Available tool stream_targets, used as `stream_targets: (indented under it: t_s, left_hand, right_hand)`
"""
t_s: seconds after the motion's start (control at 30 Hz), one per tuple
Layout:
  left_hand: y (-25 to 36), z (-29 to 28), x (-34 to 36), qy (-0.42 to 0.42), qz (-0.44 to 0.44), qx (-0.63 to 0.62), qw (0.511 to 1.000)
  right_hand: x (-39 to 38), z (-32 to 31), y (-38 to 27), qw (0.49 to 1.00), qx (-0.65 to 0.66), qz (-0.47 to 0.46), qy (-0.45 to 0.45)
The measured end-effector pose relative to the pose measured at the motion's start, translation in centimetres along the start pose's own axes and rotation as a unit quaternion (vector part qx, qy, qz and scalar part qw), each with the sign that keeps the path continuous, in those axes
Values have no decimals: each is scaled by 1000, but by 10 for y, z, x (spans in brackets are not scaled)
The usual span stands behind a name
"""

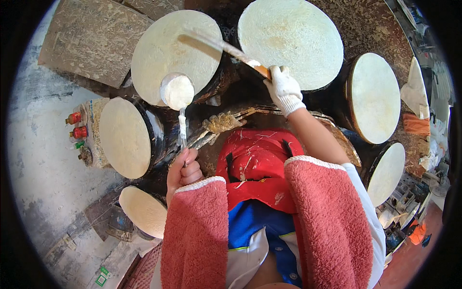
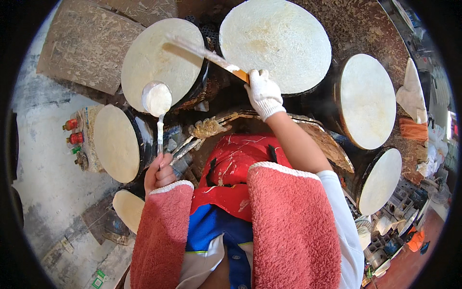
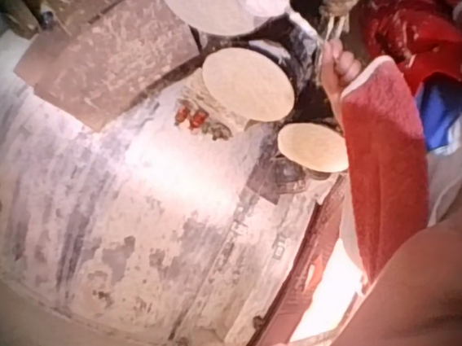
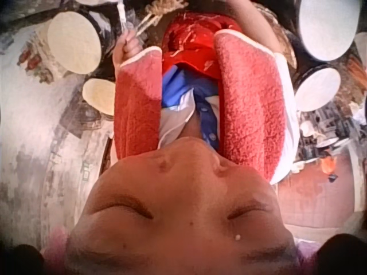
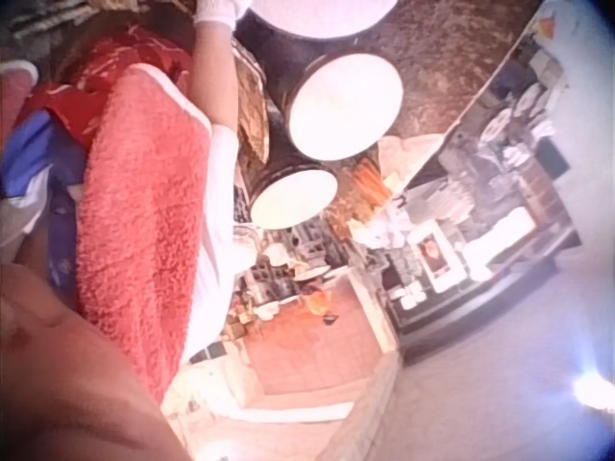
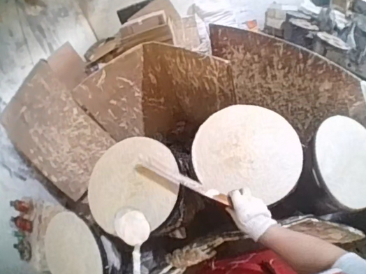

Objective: The person ladles batter onto multiple hot griddles, spreads it into thin circles, flips the crepes, and stacks them on a nearby tray. The process is repeated continuously across several griddles.

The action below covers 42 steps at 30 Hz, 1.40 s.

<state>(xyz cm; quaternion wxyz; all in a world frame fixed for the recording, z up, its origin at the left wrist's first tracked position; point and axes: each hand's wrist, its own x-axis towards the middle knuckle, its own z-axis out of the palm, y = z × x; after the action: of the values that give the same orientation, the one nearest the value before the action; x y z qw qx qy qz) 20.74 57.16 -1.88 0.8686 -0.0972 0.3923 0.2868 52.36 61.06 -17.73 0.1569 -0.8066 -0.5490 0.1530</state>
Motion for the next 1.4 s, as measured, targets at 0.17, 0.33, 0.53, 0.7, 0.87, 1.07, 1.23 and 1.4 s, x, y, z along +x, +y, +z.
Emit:
stream_targets:
  t_s: [0.17,0.33,0.53,0.7,0.87,1.07,1.23,1.4]
  left_hand:
    - [2,-4,1,-51,-13,5,999]
    - [4,-7,3,-44,-6,24,999]
    - [5,-8,3,-45,-7,26,999]
    - [10,-9,5,-48,-21,40,998]
    - [9,-7,5,-42,-18,30,999]
    - [10,-3,8,-64,-23,13,998]
    - [9,1,11,-30,-11,15,999]
    - [8,-1,11,-27,-6,37,999]
  right_hand:
    - [16,-11,6,999,5,33,15]
    - [11,-16,0,995,-21,6,-92]
    - [24,-22,2,998,-55,12,-42]
    - [18,-20,7,995,-53,-13,-81]
    - [31,-26,6,998,-54,19,-24]
    - [20,-24,6,998,-10,3,-68]
    - [29,-7,-2,998,-50,-15,-40]
    - [38,-16,4,999,-24,32,14]
